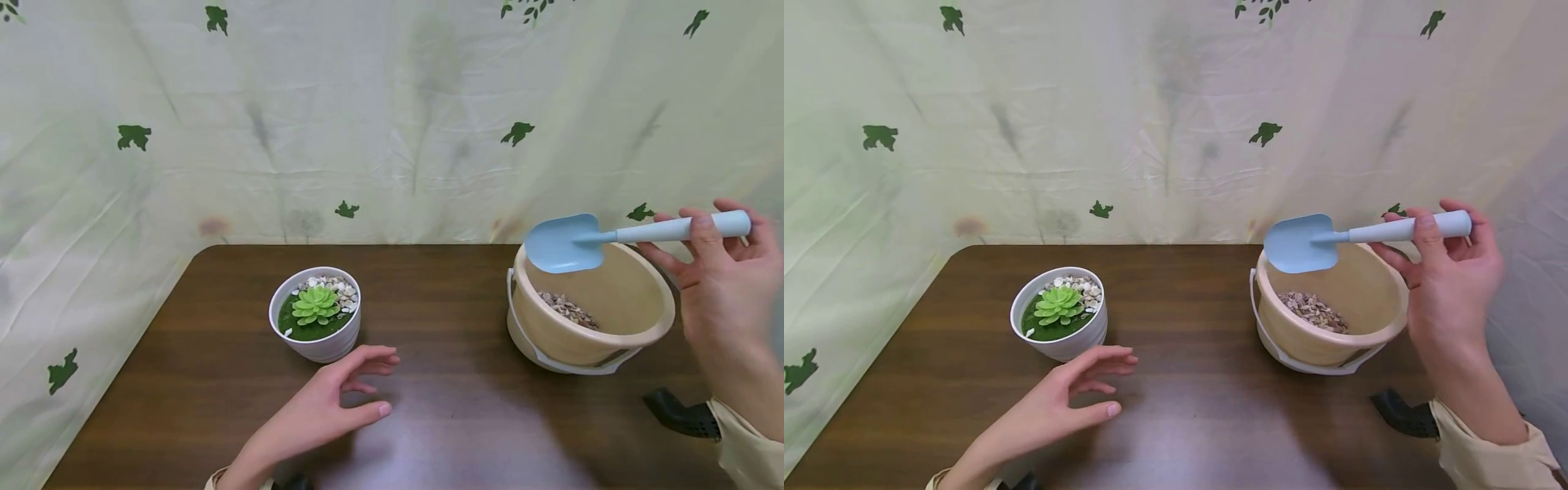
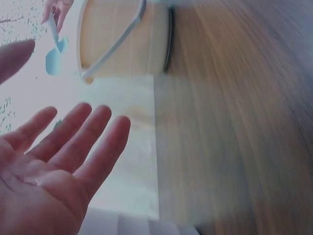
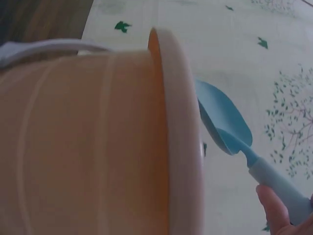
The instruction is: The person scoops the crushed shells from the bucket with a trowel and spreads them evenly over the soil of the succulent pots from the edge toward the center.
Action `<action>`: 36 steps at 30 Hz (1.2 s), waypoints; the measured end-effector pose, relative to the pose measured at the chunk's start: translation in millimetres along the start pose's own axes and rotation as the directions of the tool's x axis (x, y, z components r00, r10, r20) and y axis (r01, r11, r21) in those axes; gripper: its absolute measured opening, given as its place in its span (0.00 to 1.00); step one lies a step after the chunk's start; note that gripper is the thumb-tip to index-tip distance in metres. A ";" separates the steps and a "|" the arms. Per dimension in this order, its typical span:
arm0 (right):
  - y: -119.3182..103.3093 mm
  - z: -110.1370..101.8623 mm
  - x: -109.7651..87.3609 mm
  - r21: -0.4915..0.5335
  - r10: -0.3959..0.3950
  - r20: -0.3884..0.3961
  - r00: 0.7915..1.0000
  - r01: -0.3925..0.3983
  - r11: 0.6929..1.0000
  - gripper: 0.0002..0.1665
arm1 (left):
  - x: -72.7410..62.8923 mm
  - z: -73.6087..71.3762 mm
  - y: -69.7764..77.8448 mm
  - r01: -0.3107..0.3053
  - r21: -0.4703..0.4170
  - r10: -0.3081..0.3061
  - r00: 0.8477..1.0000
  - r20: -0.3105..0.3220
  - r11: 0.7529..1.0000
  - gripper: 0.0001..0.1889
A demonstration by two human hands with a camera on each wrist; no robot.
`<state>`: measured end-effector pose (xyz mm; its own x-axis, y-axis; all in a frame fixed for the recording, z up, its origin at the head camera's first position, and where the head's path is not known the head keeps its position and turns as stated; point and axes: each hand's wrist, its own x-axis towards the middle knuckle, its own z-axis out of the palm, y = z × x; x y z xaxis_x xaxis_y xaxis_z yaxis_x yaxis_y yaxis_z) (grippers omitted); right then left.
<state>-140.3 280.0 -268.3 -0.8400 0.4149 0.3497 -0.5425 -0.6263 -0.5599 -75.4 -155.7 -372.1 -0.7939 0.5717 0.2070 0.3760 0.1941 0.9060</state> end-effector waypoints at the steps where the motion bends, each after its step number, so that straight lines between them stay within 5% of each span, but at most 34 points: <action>1: -1.5 -0.9 0.6 -0.036 -0.021 0.000 1.000 0.021 0.999 0.22 | 3.4 2.7 0.5 -0.011 -0.008 0.011 1.000 -0.005 1.000 0.27; 7: -6.5 -3.9 3.5 -0.314 -0.126 -0.003 0.992 0.119 0.942 0.29 | 24.8 18.7 1.7 -0.008 -0.017 0.007 1.000 -0.011 1.000 0.25; 12: -2.2 -8.5 5.2 -0.440 -0.156 0.042 0.987 0.158 0.884 0.29 | 44.8 32.1 -0.5 0.030 -0.021 -0.029 0.999 0.022 0.999 0.25; 20: 9.5 -15.6 8.6 -0.481 -0.143 0.109 0.984 0.178 0.858 0.23 | 77.8 50.6 -3.1 0.044 -0.014 -0.044 0.999 0.016 0.999 0.25; 30: 14.0 -28.1 18.4 -0.581 -0.068 0.065 0.996 0.093 0.809 0.22 | 118.6 67.5 -2.9 0.023 0.063 -0.017 0.997 -0.081 0.998 0.29; 36: 12.7 -33.3 23.9 -0.572 0.027 0.140 0.990 0.059 0.818 0.22 | 144.9 77.0 -4.7 0.047 0.032 -0.043 0.992 -0.121 0.998 0.35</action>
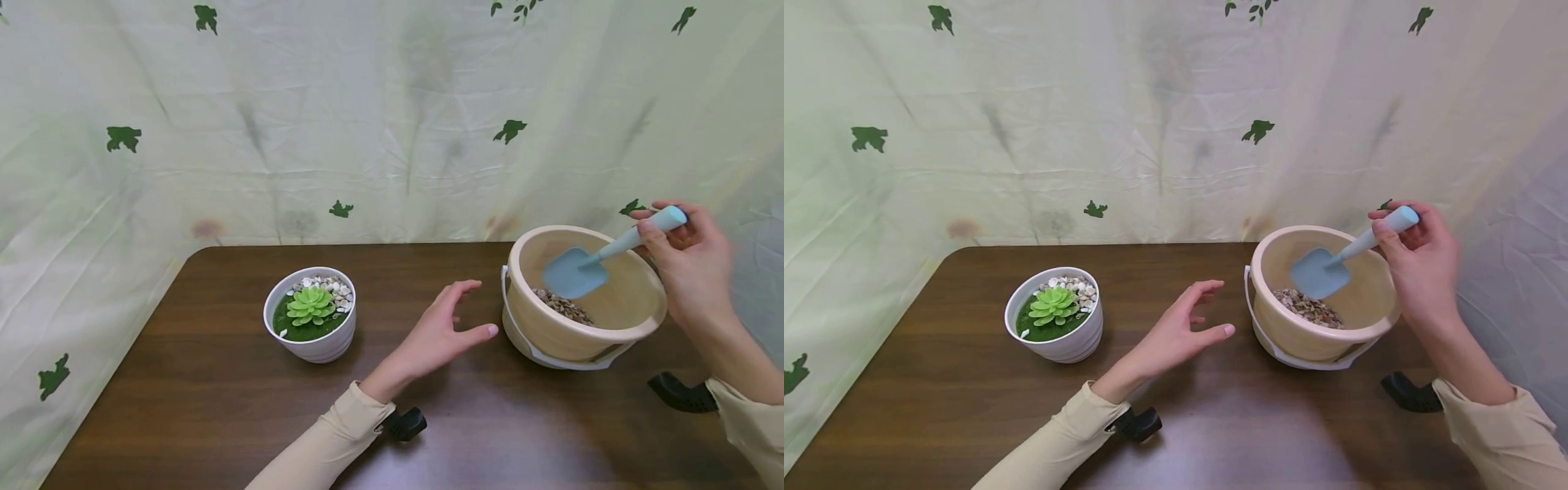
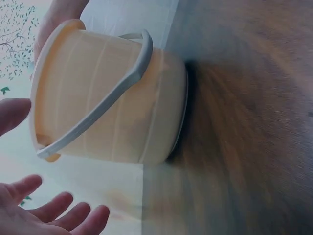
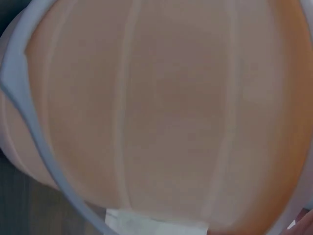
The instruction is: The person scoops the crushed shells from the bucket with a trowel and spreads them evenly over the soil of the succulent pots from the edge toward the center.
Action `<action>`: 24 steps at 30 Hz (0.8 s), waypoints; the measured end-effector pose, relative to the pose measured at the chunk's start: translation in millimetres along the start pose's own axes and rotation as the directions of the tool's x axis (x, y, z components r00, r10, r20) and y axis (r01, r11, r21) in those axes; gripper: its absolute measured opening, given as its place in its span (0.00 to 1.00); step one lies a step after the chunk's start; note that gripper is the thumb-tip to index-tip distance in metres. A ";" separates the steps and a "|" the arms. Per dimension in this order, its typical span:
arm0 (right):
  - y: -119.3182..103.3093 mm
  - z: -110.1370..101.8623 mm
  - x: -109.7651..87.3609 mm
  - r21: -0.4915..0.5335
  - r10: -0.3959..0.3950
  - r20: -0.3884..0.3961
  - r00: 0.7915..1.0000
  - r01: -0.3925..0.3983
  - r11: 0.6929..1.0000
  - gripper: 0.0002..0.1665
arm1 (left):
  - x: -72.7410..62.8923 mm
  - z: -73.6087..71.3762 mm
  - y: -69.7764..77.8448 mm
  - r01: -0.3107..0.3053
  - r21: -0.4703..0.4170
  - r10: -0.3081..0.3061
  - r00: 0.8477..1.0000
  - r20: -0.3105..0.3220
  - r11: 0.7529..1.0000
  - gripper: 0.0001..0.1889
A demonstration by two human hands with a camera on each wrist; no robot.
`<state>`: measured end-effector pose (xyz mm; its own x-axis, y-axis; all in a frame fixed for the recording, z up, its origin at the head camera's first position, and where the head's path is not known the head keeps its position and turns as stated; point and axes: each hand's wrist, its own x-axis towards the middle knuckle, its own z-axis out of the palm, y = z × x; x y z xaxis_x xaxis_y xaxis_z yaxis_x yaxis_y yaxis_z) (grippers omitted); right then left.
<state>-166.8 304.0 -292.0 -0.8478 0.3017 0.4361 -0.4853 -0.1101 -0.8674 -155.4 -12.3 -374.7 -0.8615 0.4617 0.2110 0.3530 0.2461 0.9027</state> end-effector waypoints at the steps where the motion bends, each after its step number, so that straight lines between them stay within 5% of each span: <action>1: 0.1 -0.5 0.9 0.005 0.005 0.025 1.000 -0.005 1.000 0.22 | 3.7 1.7 0.4 0.009 -0.010 -0.009 1.000 -0.004 1.000 0.36; 5: 0.2 -3.6 5.0 -0.038 0.022 0.117 0.993 -0.017 0.999 0.25 | 19.0 8.1 2.7 0.011 -0.047 -0.012 1.000 -0.012 0.999 0.40; 10: 1.7 -10.3 11.2 -0.295 0.071 0.228 0.971 -0.001 0.955 0.25 | 35.9 14.4 5.1 -0.018 -0.056 0.018 1.000 0.012 0.998 0.41; 12: 3.9 -12.0 13.4 -0.469 0.099 0.272 0.957 0.042 0.882 0.24 | 41.8 16.7 5.4 -0.029 -0.061 0.031 0.999 0.030 0.998 0.40; 15: 6.6 -14.2 15.3 -0.682 0.144 0.319 0.937 0.121 0.721 0.23 | 49.1 20.1 4.7 -0.034 -0.096 0.040 0.998 0.058 0.995 0.41; 18: 7.2 -16.3 15.9 -0.782 0.174 0.336 0.925 0.171 0.600 0.24 | 54.5 23.6 3.2 -0.030 -0.156 0.045 0.995 0.093 0.987 0.43; 22: 7.1 -16.5 15.6 -0.817 0.182 0.385 0.905 0.242 0.523 0.24 | 59.0 27.7 3.3 -0.014 -0.220 0.041 0.992 0.116 0.975 0.45; 24: 7.8 -15.2 15.0 -0.818 0.211 0.416 0.885 0.262 0.513 0.25 | 60.9 28.8 5.2 0.003 -0.258 0.027 0.993 0.115 0.966 0.45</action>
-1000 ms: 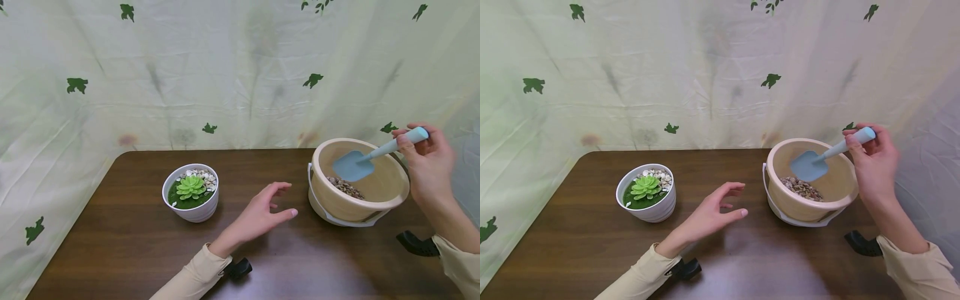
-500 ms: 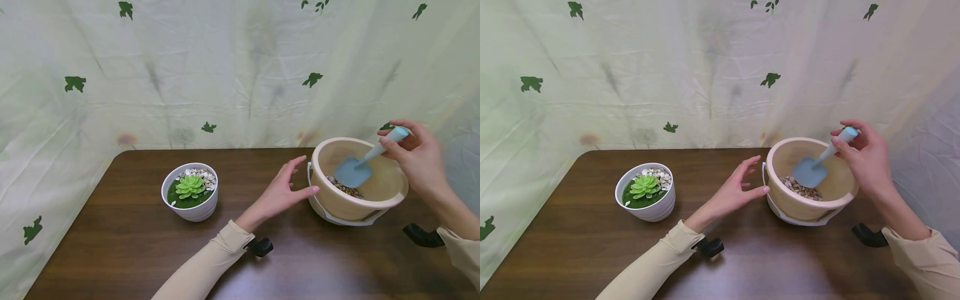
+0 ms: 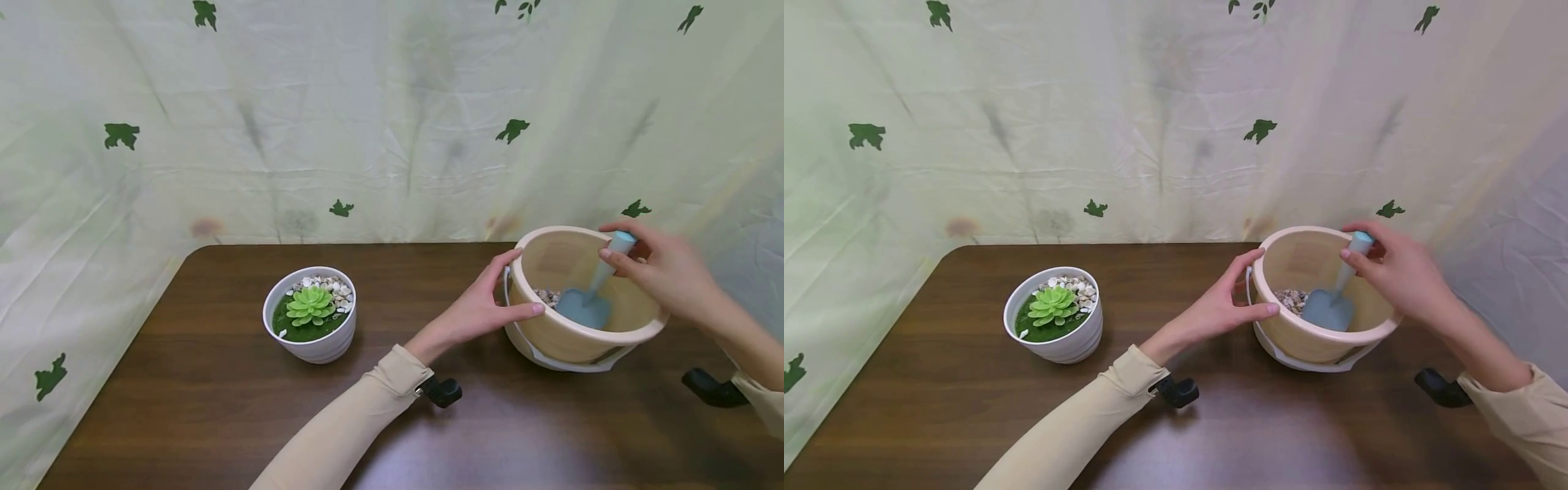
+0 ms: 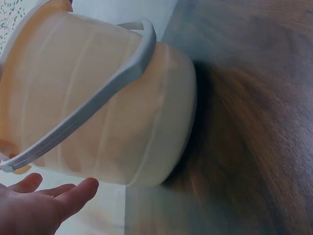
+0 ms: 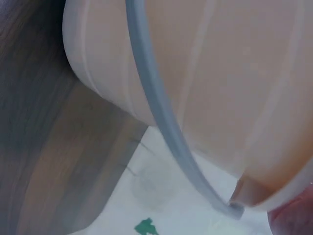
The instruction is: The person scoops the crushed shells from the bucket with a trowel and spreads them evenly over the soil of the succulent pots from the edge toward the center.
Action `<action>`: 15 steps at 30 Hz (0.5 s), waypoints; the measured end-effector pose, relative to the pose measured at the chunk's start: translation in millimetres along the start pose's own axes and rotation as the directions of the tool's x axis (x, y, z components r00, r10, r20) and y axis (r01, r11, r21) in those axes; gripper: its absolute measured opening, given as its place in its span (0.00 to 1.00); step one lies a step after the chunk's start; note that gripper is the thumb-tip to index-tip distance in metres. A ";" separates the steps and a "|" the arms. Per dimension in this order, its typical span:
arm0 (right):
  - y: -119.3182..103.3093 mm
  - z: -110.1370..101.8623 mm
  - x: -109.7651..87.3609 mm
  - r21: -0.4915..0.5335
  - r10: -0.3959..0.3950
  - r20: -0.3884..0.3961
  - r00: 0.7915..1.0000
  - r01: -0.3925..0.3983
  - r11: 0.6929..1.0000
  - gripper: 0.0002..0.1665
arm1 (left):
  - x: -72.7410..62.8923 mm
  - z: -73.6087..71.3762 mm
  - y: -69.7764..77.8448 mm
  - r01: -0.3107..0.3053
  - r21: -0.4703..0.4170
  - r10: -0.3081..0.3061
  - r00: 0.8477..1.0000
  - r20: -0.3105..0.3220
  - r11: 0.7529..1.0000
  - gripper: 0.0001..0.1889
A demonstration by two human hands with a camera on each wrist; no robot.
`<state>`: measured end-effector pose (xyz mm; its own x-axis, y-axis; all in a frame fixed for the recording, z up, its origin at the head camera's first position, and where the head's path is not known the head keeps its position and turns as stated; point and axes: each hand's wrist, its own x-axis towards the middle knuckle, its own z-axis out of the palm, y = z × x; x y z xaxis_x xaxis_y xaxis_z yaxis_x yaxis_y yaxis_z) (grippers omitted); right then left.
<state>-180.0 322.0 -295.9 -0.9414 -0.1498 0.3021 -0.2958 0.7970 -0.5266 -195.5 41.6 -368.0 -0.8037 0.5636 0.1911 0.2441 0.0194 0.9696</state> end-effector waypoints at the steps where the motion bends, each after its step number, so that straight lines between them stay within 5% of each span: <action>1: -1.5 1.1 -0.1 -0.004 -0.008 0.019 1.000 0.008 1.000 0.25 | 1.2 0.5 0.7 0.006 -0.028 -0.006 1.000 -0.001 1.000 0.44; 6: -6.3 4.1 0.0 0.023 -0.002 0.100 0.995 0.000 1.000 0.22 | 7.2 2.8 4.3 0.008 -0.149 -0.007 1.000 0.002 0.989 0.44; 15: -8.2 9.3 2.5 0.150 0.059 0.177 0.982 -0.086 0.985 0.16 | 9.1 4.1 3.1 -0.007 -0.156 0.005 1.000 -0.013 0.988 0.45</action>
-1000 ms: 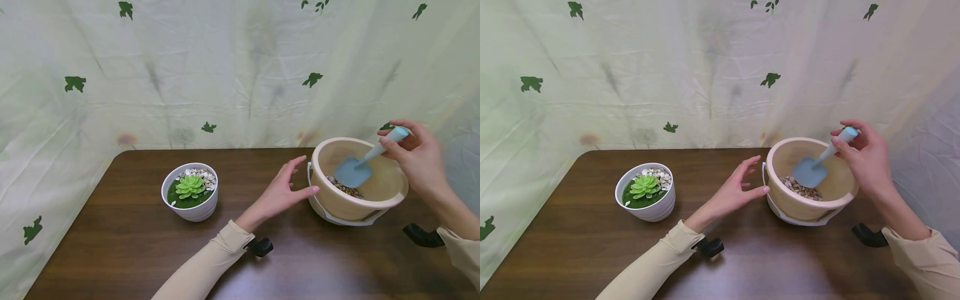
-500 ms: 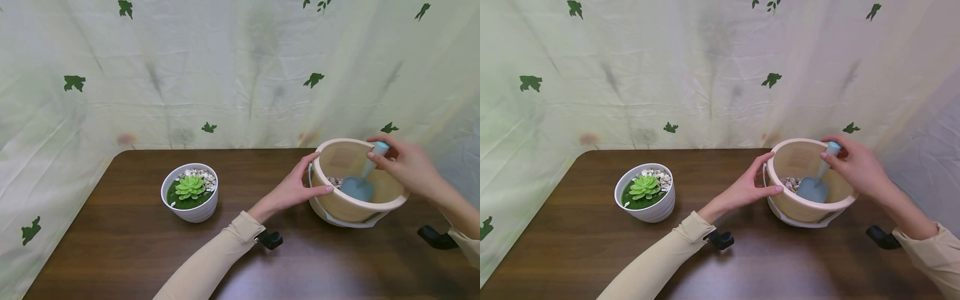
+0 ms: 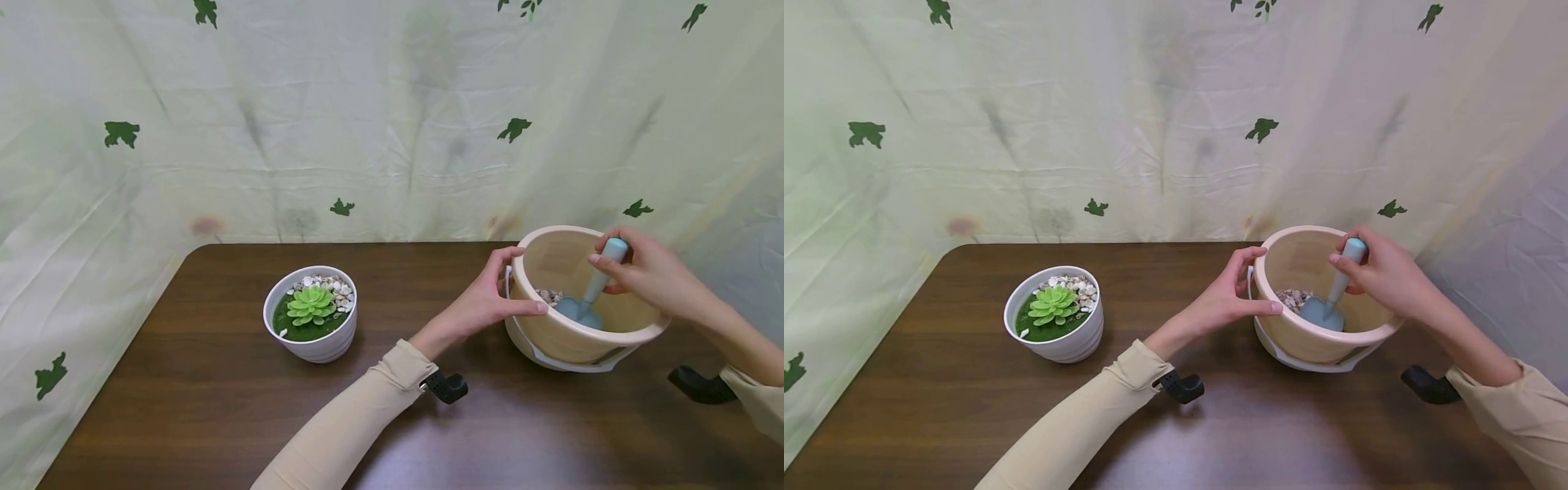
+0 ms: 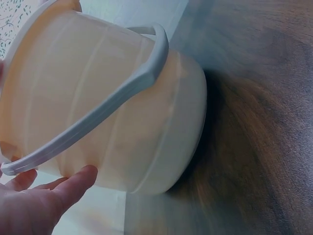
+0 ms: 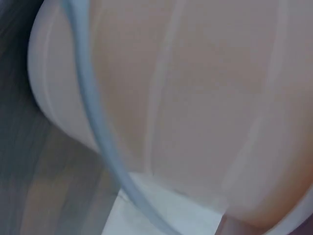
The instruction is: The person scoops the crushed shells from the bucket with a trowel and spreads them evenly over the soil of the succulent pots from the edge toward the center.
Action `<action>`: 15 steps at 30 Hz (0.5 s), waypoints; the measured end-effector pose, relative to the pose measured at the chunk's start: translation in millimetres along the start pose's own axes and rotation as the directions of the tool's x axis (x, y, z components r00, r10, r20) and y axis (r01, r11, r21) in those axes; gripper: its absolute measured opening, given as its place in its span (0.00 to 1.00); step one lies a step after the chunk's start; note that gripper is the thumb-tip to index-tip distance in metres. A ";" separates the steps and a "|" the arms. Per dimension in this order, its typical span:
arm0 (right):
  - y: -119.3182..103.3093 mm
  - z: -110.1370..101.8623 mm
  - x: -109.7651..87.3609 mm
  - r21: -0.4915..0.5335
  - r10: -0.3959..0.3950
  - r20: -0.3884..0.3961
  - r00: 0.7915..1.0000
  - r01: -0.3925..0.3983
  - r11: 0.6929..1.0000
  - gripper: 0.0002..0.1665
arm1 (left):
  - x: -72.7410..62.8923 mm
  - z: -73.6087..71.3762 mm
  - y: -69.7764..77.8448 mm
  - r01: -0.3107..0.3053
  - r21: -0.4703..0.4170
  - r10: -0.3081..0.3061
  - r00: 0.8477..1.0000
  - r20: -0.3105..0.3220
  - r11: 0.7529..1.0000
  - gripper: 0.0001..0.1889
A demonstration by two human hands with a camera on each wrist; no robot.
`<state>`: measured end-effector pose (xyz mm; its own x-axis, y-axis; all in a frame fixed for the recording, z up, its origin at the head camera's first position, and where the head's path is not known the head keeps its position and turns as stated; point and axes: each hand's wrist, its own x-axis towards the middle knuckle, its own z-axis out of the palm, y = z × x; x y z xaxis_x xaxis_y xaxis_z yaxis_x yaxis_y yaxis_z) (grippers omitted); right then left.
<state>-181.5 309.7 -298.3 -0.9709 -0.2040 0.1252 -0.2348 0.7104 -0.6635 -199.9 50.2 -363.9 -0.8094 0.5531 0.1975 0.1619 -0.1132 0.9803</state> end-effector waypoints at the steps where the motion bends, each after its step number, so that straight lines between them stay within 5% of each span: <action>1: -0.9 0.3 0.2 0.009 0.011 0.003 1.000 -0.011 1.000 0.17 | 0.0 -0.2 -0.4 0.002 -0.002 -0.002 1.000 0.001 1.000 0.45; 9: -3.1 8.2 7.5 0.150 0.051 0.030 0.998 -0.055 0.987 0.18 | 0.1 0.4 -3.5 0.008 0.003 -0.009 1.000 0.015 1.000 0.44; 15: -2.3 14.9 18.5 0.290 0.130 0.045 0.991 -0.137 0.947 0.23 | 0.1 0.2 -4.5 0.008 -0.005 -0.008 1.000 0.017 1.000 0.44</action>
<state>-198.2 294.2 -305.4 -0.9900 -0.1407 0.0045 -0.0758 0.5056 -0.8594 -200.6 50.9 -368.3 -0.8007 0.5682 0.1898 0.1528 -0.1127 0.9818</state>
